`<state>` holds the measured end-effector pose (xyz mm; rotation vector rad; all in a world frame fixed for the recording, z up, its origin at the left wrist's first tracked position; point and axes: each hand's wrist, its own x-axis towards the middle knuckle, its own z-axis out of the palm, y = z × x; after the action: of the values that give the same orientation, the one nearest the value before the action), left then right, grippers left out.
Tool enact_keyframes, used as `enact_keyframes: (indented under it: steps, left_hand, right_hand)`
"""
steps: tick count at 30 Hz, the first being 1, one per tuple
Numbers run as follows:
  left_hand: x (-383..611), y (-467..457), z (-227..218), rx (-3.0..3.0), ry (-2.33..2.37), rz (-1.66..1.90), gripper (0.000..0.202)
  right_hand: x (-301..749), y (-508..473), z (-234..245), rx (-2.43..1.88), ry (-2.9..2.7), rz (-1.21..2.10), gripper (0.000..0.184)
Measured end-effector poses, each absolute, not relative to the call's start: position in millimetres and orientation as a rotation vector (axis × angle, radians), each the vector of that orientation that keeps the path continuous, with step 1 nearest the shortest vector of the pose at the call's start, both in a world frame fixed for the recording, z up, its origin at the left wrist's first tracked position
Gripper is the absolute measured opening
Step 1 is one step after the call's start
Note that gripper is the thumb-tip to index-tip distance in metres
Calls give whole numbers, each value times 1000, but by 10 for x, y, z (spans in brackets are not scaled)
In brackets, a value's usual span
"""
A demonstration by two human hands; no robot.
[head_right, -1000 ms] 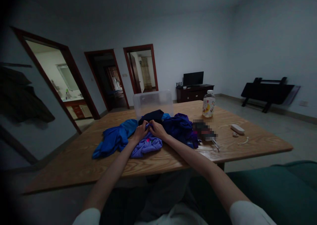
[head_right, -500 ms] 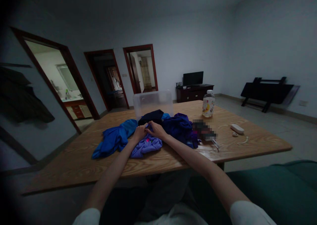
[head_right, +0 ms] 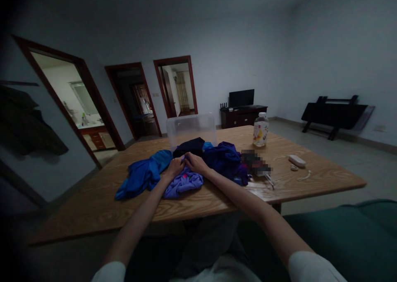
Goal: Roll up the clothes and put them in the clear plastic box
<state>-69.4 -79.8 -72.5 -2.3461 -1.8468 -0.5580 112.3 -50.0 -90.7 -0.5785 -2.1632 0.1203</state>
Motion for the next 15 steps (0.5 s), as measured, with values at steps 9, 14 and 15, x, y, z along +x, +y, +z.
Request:
enact_keyframes:
  steps: [9, 14, 15]
  left_hand:
    - [-685, -825, -693, -2360, -1850, -583, 41]
    - [-665, -860, -690, -2378, -1842, -583, 39]
    - [-662, -867, -677, -2372, -1841, -573, 38]
  right_hand:
    - [1134, -499, -902, -562, -2170, 155, 30]
    - [1135, -488, -914, -546, -2185, 145, 32]
    - [1131, -485, -917, -561, -2175, 149, 29]
